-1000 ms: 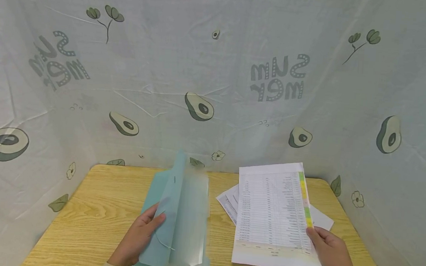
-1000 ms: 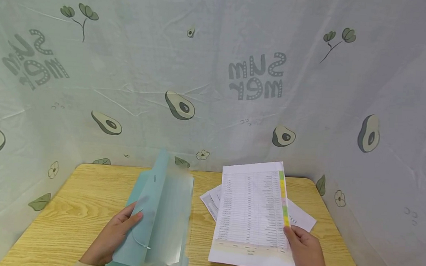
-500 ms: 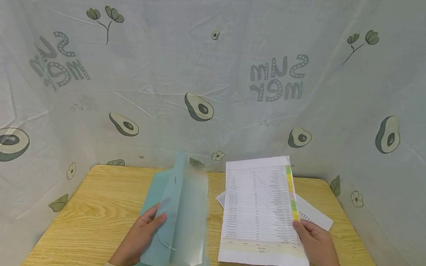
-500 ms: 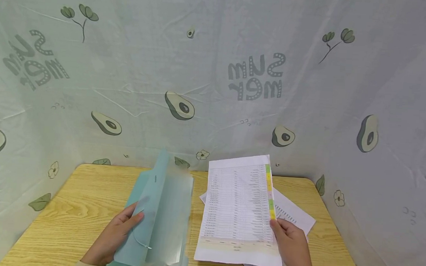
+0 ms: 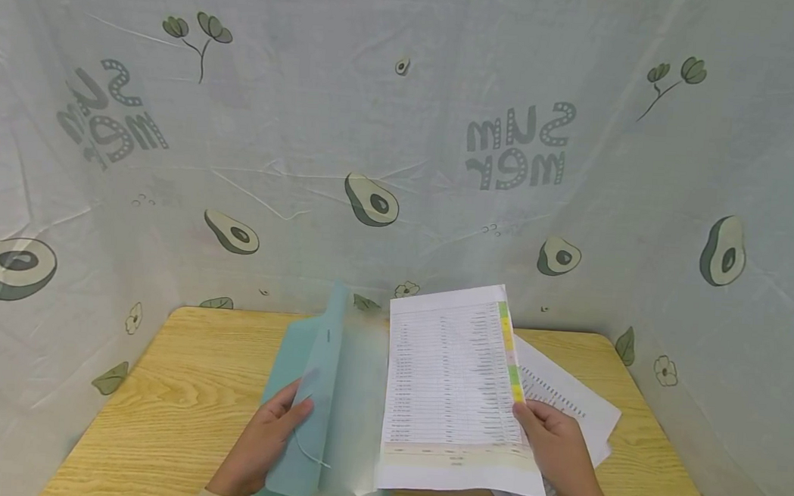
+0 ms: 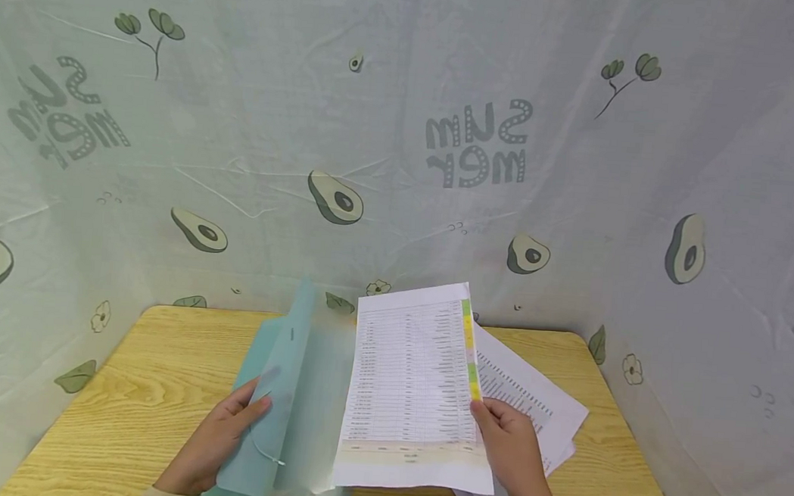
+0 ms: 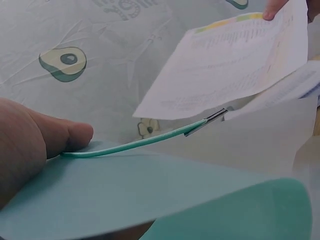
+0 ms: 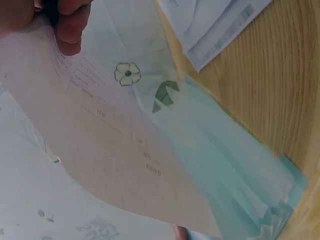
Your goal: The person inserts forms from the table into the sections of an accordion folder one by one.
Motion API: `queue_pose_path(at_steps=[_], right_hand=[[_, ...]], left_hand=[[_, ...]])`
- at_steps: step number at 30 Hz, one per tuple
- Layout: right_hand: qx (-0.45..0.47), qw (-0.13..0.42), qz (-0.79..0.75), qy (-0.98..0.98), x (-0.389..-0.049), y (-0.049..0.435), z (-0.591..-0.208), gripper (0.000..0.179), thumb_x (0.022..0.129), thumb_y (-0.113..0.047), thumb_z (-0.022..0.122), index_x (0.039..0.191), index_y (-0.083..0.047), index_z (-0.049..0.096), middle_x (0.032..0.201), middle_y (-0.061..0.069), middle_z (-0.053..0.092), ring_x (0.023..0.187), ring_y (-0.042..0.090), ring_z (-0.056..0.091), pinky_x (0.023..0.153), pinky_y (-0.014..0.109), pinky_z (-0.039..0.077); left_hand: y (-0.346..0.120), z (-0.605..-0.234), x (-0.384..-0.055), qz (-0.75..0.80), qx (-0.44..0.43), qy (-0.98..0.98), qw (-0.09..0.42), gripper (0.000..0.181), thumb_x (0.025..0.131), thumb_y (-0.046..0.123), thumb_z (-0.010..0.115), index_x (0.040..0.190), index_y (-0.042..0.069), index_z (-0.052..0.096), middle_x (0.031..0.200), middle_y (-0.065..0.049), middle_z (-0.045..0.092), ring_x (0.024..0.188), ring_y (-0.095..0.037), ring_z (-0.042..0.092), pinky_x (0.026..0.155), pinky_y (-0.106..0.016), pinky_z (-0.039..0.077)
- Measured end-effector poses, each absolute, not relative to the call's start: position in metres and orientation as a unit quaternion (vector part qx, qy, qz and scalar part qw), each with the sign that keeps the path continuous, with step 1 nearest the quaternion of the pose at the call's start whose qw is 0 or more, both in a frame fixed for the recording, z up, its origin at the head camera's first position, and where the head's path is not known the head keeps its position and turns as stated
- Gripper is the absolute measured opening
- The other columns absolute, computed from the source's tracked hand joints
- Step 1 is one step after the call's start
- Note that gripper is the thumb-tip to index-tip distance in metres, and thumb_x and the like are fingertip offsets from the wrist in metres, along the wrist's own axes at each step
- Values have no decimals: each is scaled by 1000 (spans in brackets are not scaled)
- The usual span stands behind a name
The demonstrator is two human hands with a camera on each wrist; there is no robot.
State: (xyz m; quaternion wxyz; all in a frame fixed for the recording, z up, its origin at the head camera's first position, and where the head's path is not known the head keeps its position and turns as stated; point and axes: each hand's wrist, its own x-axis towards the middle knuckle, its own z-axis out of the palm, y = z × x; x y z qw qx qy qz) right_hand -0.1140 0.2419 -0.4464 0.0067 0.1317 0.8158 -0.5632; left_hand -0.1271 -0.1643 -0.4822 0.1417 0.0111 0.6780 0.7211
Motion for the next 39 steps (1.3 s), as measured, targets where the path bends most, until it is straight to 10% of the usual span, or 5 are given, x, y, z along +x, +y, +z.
queue_pose_path(at_steps=[39], right_hand=[[74,-12,-537,840,-138,173,-465,27,104,-18,61,113,4,74,92,6,78,73,15,69,58,24,53]], left_hand=[[-148,-480,-123,694,15,713,99,56,108,28,57,159,12,41,152,-15,53,135,-32,52,104,-47,49]])
